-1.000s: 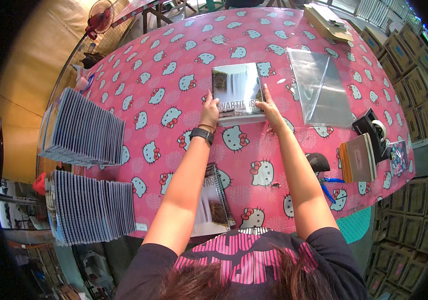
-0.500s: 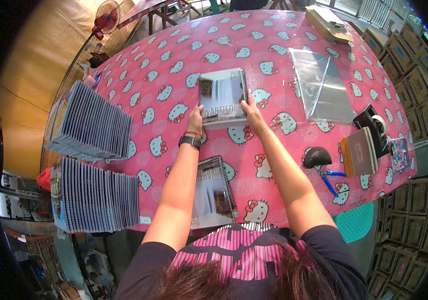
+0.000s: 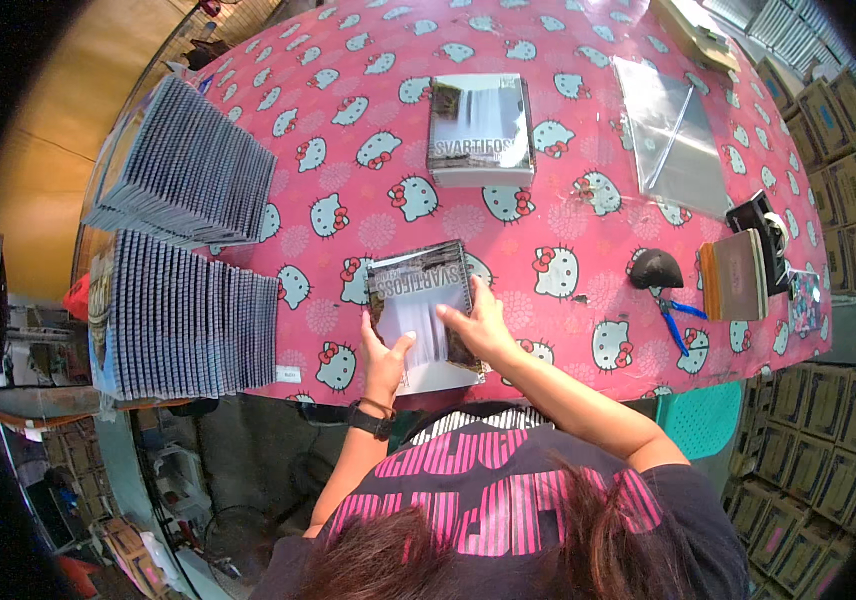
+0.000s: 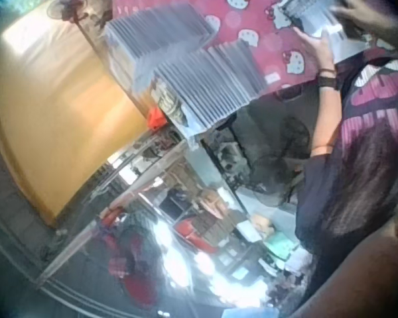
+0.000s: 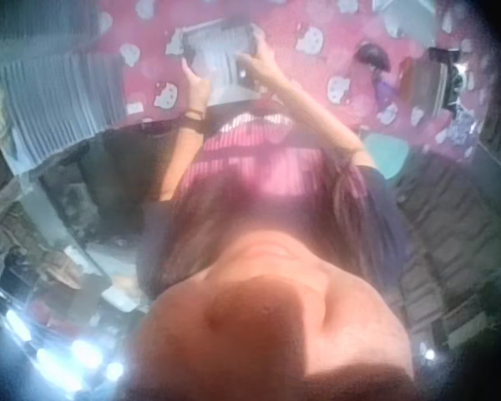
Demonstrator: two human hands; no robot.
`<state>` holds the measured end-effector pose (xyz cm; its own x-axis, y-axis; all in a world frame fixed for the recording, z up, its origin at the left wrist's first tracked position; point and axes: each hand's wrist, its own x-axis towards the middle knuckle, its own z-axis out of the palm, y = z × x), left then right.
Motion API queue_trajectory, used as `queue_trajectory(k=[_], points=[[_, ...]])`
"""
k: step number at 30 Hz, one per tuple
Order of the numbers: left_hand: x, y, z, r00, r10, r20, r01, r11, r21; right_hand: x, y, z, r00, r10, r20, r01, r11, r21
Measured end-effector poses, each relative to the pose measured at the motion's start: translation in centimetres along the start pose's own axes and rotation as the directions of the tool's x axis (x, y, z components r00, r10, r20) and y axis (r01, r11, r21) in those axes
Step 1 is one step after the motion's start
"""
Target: The person sorts and stacks spiral-bound notebooks on a table, moving them between different piles according to the images on the covers. They use a pair of pliers to adjust the wire binding on one notebook.
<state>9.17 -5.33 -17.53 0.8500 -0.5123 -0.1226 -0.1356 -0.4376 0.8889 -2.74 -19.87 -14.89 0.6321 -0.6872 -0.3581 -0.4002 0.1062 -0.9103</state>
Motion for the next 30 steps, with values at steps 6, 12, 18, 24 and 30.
queue_trajectory(k=[6, 12, 18, 24, 30], points=[[2.3, 1.5, -2.2, 0.911, -0.189, 0.366, 0.399, 0.625, -0.671, 2.4, -0.8, -0.9, 0.957, 0.053, 0.287, -0.191, 0.856, 0.48], [1.5, 4.6, -5.3, 0.938, 0.016, 0.347, 0.279, 0.561, -0.779, -1.9, -6.8, -3.1, 0.814, -0.514, 0.271, 0.51, 0.855, 0.088], [3.3, 7.8, -4.1, 0.892, 0.221, 0.394, 0.047, 0.821, -0.569, -0.2, -5.1, -6.6, 0.631, -0.775, 0.04, 0.77, 0.619, -0.154], [5.2, 4.6, -1.3, 0.856, 0.408, 0.317, -0.241, 0.858, -0.453, 1.7, -4.6, -5.0, 0.772, -0.635, 0.028, 0.608, 0.75, 0.258], [5.7, 4.0, 0.6, 0.912, 0.231, 0.339, 0.027, 0.79, -0.612, 2.7, -6.3, -5.5, 0.839, -0.503, 0.207, 0.407, 0.833, 0.376]])
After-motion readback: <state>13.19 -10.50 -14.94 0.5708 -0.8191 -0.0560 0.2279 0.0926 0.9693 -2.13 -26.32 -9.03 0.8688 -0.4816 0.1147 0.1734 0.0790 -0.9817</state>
